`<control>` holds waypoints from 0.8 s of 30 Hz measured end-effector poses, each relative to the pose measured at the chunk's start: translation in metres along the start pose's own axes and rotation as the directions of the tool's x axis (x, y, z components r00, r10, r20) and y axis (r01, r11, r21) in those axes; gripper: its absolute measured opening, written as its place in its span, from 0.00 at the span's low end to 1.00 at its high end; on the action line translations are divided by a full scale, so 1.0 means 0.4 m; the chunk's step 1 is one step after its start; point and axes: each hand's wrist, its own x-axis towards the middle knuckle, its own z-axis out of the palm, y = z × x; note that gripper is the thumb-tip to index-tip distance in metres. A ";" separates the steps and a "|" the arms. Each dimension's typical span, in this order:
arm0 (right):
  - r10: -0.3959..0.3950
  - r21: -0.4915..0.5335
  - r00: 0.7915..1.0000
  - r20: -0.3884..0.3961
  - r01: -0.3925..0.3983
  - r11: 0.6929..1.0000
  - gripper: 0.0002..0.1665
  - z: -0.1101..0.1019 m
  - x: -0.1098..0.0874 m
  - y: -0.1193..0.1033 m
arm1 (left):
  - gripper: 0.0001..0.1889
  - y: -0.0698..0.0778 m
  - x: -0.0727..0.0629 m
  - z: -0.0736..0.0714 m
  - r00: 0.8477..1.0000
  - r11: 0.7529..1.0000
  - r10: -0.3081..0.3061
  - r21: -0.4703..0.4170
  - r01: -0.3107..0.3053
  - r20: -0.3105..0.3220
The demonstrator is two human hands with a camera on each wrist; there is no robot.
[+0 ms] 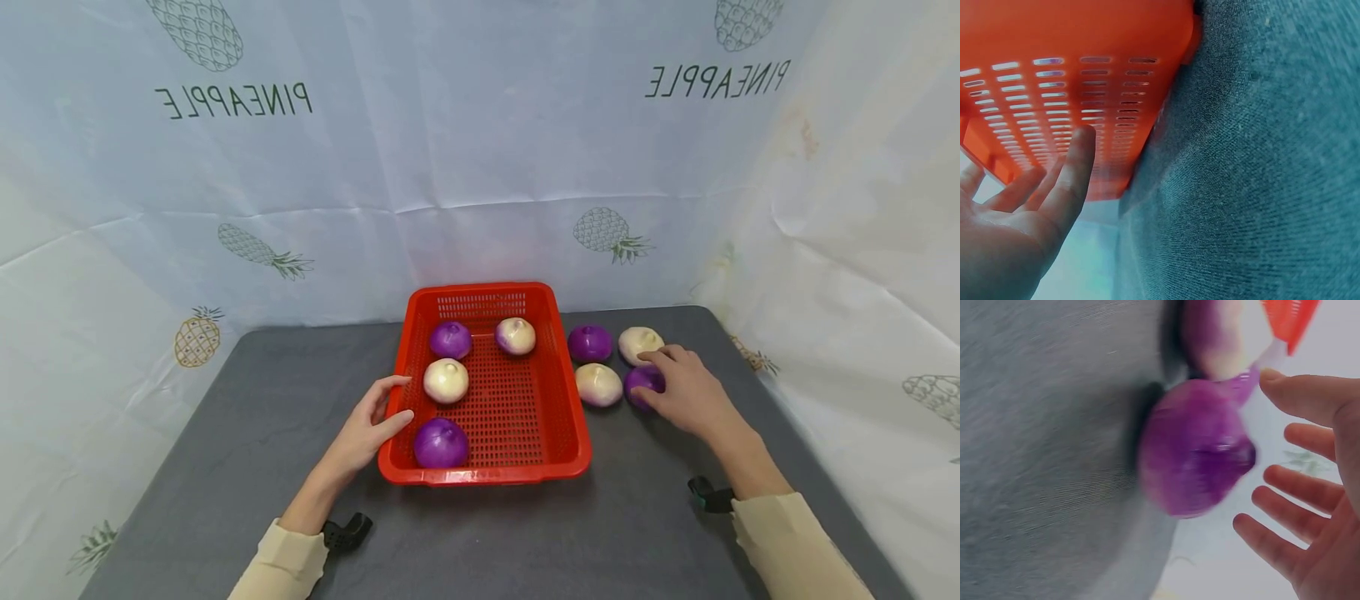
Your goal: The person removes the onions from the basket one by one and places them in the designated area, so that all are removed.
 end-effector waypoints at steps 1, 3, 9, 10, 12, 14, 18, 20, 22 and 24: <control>-0.005 0.007 1.000 -0.009 0.005 1.000 0.38 -0.006 -0.001 -0.005 | 0.31 0.000 0.000 0.000 1.000 1.000 0.001 -0.001 -0.001 0.001; -0.016 0.022 0.999 -0.037 0.017 1.000 0.36 -0.017 -0.005 -0.020 | 0.31 -0.001 0.001 0.000 1.000 1.000 0.003 -0.002 -0.003 0.001; -0.064 0.084 0.987 -0.151 0.077 0.993 0.31 -0.033 -0.013 -0.073 | 0.31 -0.002 0.002 -0.001 1.000 1.000 0.000 0.002 0.000 -0.008; -0.070 0.099 0.984 -0.165 0.087 0.991 0.30 -0.033 -0.013 -0.083 | 0.31 -0.001 0.002 -0.001 1.000 1.000 -0.001 0.002 0.001 -0.009; -0.076 0.128 0.980 -0.182 0.100 0.987 0.30 -0.032 -0.013 -0.100 | 0.31 0.000 0.001 -0.001 1.000 1.000 -0.002 0.004 0.002 -0.009; -0.084 0.159 0.977 -0.195 0.116 0.980 0.29 -0.026 -0.011 -0.116 | 0.31 0.001 0.000 -0.002 1.000 1.000 -0.001 0.005 0.001 -0.009; -0.090 0.224 0.979 -0.181 0.130 0.966 0.29 -0.012 -0.009 -0.145 | 0.31 0.003 0.000 -0.001 1.000 1.000 0.002 0.002 -0.002 -0.008; -0.089 0.263 0.985 -0.151 0.127 0.956 0.30 -0.002 -0.009 -0.157 | 0.31 0.002 0.000 -0.001 1.000 1.000 0.001 0.000 -0.001 -0.006; -0.086 0.308 0.989 -0.117 0.118 0.944 0.32 0.008 -0.012 -0.167 | 0.31 0.002 0.000 0.000 1.000 1.000 0.000 -0.001 0.000 -0.007; -0.092 0.352 0.992 -0.087 0.117 0.929 0.34 0.018 -0.014 -0.174 | 0.31 0.002 0.001 0.000 1.000 1.000 -0.001 0.001 0.001 -0.007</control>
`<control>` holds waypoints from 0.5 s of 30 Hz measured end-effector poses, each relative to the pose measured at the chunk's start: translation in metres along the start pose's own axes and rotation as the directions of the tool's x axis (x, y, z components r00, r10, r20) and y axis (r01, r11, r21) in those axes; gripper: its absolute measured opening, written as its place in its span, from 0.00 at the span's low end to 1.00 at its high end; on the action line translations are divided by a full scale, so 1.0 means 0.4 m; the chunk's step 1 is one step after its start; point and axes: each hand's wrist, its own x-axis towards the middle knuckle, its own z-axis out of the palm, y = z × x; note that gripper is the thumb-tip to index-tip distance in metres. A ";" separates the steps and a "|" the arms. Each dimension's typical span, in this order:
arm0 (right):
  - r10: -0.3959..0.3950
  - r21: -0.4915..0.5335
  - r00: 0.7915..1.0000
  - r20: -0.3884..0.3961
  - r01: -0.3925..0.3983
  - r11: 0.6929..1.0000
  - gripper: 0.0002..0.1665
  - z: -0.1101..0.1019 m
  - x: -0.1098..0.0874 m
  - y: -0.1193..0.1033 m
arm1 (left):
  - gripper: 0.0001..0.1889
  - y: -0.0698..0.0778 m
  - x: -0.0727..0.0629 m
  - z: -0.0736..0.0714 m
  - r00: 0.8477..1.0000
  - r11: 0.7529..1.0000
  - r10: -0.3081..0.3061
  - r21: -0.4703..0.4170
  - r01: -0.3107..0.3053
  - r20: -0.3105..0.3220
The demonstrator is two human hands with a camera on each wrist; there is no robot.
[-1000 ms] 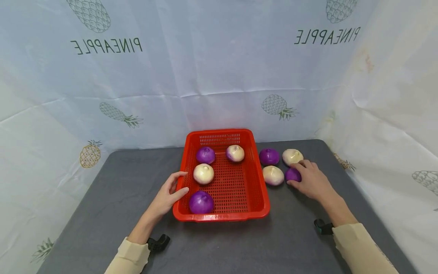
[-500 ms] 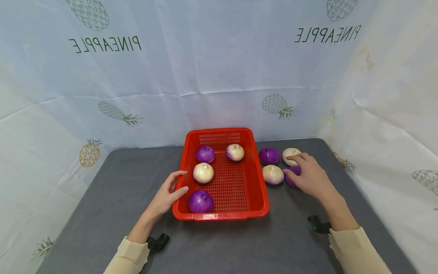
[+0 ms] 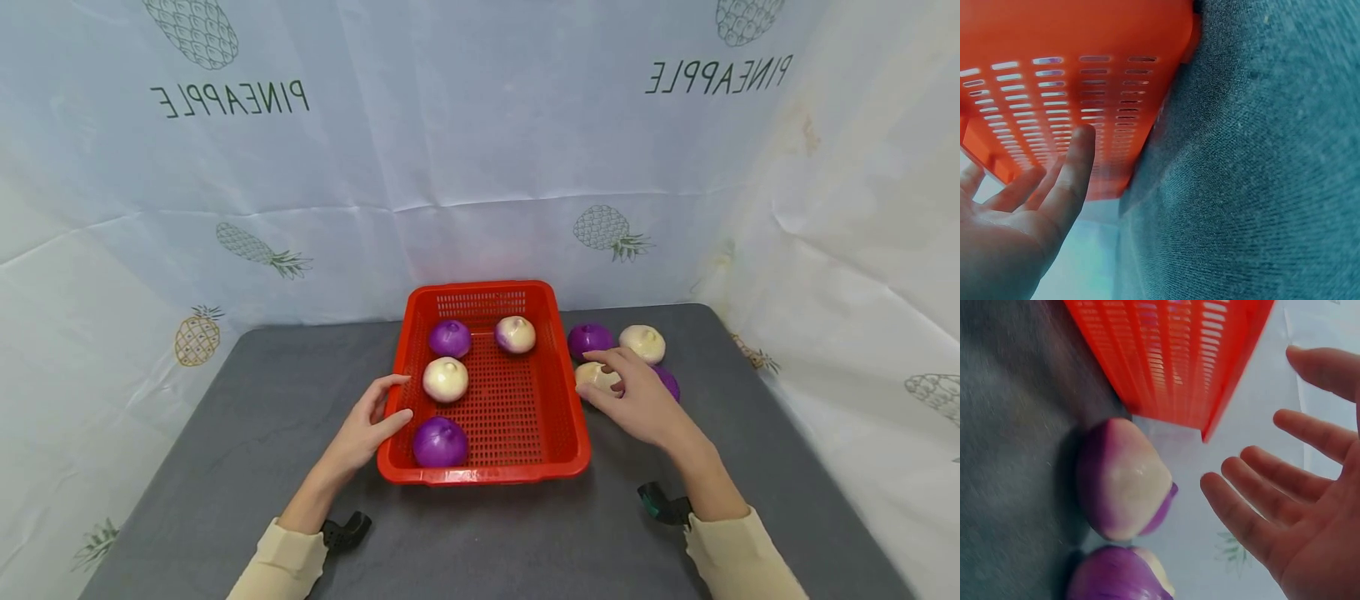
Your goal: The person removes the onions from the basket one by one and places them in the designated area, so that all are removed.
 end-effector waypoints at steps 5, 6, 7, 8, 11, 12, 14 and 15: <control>-0.015 0.106 0.998 0.056 0.009 0.994 0.34 0.027 -0.001 -0.001 | 0.31 -0.001 0.001 0.002 1.000 1.000 0.001 -0.005 -0.001 0.006; -0.016 0.120 0.998 0.065 0.009 0.993 0.34 0.031 -0.002 -0.001 | 0.31 -0.001 0.002 0.003 1.000 1.000 0.001 -0.007 -0.001 0.009; -0.018 0.135 0.997 0.069 0.008 0.991 0.34 0.035 -0.003 -0.002 | 0.31 -0.001 0.002 0.003 1.000 1.000 0.000 -0.008 0.001 0.010; -0.018 0.144 0.997 0.072 0.007 0.990 0.34 0.039 -0.004 -0.002 | 0.30 -0.001 0.003 0.003 1.000 1.000 -0.001 -0.010 0.001 0.012; -0.010 0.178 0.997 0.082 -0.004 0.984 0.34 0.051 -0.002 0.001 | 0.30 -0.002 0.004 0.003 1.000 1.000 0.001 -0.012 -0.001 0.013; -0.007 0.189 0.996 0.090 -0.010 0.982 0.34 0.056 -0.001 0.003 | 0.30 -0.002 0.003 0.002 1.000 1.000 0.002 -0.010 -0.002 0.011; 0.000 0.226 0.994 0.111 -0.026 0.974 0.34 0.066 0.003 0.008 | 0.30 -0.002 0.002 0.001 1.000 1.000 0.005 -0.006 -0.005 0.007; 0.007 0.247 0.992 0.124 -0.037 0.968 0.34 0.071 0.005 0.010 | 0.30 -0.002 0.002 0.000 1.000 1.000 0.005 -0.004 -0.005 0.004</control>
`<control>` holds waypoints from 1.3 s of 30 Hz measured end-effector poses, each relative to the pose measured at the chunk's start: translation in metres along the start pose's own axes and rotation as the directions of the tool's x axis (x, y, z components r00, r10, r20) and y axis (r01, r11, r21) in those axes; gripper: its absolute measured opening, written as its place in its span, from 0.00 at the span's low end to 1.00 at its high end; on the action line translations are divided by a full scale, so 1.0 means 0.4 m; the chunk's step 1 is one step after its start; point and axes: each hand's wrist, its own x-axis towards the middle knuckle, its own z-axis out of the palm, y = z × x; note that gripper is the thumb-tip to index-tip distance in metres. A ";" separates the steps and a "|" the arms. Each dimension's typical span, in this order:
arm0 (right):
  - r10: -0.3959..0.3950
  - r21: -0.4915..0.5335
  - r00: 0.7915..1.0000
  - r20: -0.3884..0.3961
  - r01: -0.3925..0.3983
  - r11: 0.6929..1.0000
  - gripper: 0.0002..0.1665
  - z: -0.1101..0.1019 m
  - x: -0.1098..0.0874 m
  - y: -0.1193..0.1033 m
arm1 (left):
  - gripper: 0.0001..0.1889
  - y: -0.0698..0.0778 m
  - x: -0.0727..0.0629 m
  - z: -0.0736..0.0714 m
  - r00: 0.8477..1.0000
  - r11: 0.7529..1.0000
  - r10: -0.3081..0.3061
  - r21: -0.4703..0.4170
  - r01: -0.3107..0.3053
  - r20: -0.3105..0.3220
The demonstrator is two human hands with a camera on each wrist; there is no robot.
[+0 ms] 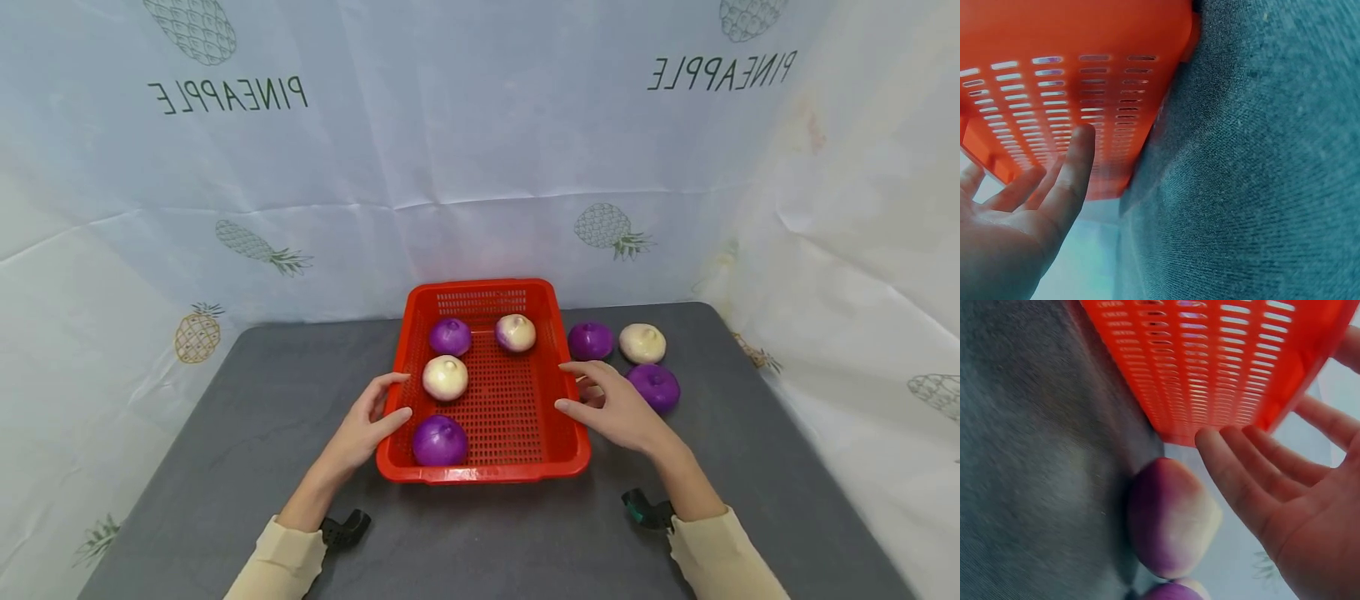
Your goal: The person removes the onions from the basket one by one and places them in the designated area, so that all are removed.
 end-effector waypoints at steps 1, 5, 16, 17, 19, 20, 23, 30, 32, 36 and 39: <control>0.008 0.023 1.000 0.009 -0.008 1.000 0.34 0.004 0.001 0.003 | 0.30 0.000 0.000 0.000 1.000 1.000 0.000 0.002 0.000 -0.001; 0.033 0.103 0.999 0.030 -0.036 0.994 0.33 0.019 0.006 0.013 | 0.30 -0.001 0.000 -0.002 1.000 1.000 -0.004 0.002 0.004 0.005; 0.022 0.225 0.999 0.036 -0.029 0.974 0.31 0.046 0.007 0.031 | 0.32 -0.002 0.005 -0.004 1.000 1.000 0.000 0.010 0.000 0.021; 0.021 0.228 0.999 0.034 -0.028 0.973 0.31 0.047 0.007 0.032 | 0.32 -0.002 0.005 -0.004 1.000 1.000 0.000 0.012 0.000 0.021; 0.020 0.232 0.999 0.029 -0.026 0.972 0.31 0.049 0.006 0.033 | 0.32 -0.001 0.005 -0.005 1.000 1.000 0.001 0.018 -0.001 0.024; 0.019 0.233 0.999 0.026 -0.025 0.972 0.30 0.050 0.006 0.033 | 0.32 -0.001 0.004 -0.005 1.000 1.000 -0.004 0.025 0.003 0.023; 0.014 0.230 1.000 0.026 -0.020 0.973 0.31 0.053 0.009 0.030 | 0.33 0.004 0.000 -0.009 1.000 0.999 -0.017 0.046 0.016 0.019; 0.008 0.234 0.999 0.036 -0.016 0.972 0.31 0.056 0.013 0.025 | 0.35 0.030 -0.003 -0.023 0.999 0.989 -0.024 0.148 0.017 0.044; 0.006 0.231 0.999 0.036 -0.014 0.973 0.30 0.055 0.014 0.024 | 0.37 0.042 -0.001 -0.025 0.999 0.975 -0.014 0.221 0.006 0.033; 0.003 0.226 0.999 0.036 -0.011 0.974 0.30 0.051 0.014 0.023 | 0.38 0.065 -0.004 -0.030 1.000 0.910 0.024 0.415 -0.026 0.010; 0.001 0.220 1.000 0.031 -0.008 0.975 0.30 0.048 0.013 0.024 | 0.39 0.083 -0.011 -0.031 0.999 0.839 0.035 0.543 -0.031 0.004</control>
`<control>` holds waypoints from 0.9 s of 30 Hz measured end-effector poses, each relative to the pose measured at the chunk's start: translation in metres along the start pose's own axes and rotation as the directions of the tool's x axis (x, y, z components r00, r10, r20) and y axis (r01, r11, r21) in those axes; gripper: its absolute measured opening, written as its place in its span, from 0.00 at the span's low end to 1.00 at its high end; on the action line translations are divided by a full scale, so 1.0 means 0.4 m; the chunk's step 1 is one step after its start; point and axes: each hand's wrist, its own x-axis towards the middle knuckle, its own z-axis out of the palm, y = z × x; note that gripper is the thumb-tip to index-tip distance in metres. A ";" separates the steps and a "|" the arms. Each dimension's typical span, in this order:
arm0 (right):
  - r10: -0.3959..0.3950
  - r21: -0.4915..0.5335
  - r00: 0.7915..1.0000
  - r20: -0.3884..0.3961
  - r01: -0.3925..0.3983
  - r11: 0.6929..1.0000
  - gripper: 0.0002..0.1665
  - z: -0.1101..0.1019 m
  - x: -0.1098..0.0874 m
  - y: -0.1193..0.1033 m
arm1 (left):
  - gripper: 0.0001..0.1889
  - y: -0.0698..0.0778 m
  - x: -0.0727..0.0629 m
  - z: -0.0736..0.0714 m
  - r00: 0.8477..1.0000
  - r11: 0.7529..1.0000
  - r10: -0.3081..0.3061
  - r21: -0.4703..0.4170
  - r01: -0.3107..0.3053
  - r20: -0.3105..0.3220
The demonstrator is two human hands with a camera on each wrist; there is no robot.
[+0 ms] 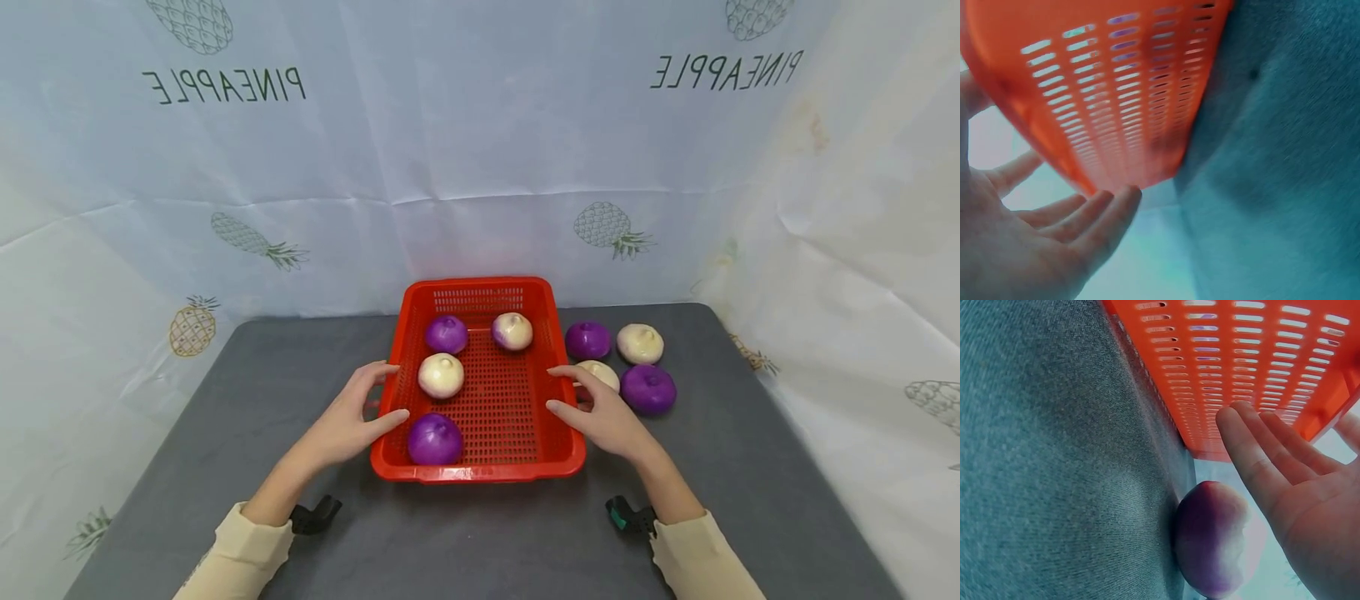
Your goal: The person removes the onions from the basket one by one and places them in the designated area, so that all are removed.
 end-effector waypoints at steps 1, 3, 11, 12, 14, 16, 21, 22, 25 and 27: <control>0.000 -0.003 1.000 -0.001 0.000 1.000 0.30 -0.001 0.000 0.000 | 0.38 0.008 -0.002 -0.004 1.000 0.999 0.009 0.042 -0.009 -0.003; -0.002 -0.010 1.000 -0.003 0.002 1.000 0.30 -0.002 0.000 0.001 | 0.37 0.024 -0.004 -0.013 0.999 0.989 0.033 0.144 -0.030 -0.016; -0.007 -0.011 1.000 -0.015 0.007 1.000 0.30 0.000 -0.004 -0.001 | 0.28 0.080 0.002 -0.032 0.950 0.845 0.312 0.459 -0.274 -0.006; -0.010 -0.011 1.000 -0.013 0.010 1.000 0.30 0.000 -0.004 -0.001 | 0.28 0.087 0.003 -0.033 0.941 0.827 0.339 0.474 -0.302 0.008; -0.014 -0.012 1.000 -0.011 0.014 1.000 0.30 0.001 -0.002 0.000 | 0.27 0.102 0.005 -0.035 0.923 0.797 0.382 0.491 -0.353 0.043; -0.015 -0.012 1.000 -0.011 0.015 1.000 0.30 0.002 -0.002 -0.001 | 0.27 0.116 0.010 -0.035 0.907 0.769 0.413 0.500 -0.398 0.086; -0.014 0.001 1.000 -0.014 0.014 1.000 0.30 0.003 -0.001 -0.002 | 0.26 0.144 0.029 -0.030 0.879 0.716 0.417 0.512 -0.475 0.233; -0.013 0.000 1.000 -0.015 0.013 1.000 0.30 0.004 -0.001 -0.001 | 0.26 0.147 0.033 -0.028 0.874 0.707 0.407 0.515 -0.485 0.263; -0.007 0.008 1.000 -0.016 0.007 1.000 0.31 0.005 -0.001 0.001 | 0.27 0.155 0.041 -0.023 0.864 0.693 0.364 0.519 -0.501 0.348; -0.007 0.007 1.000 -0.018 0.007 1.000 0.31 0.005 0.000 0.004 | 0.29 0.158 0.047 -0.017 0.856 0.678 0.333 0.530 -0.509 0.396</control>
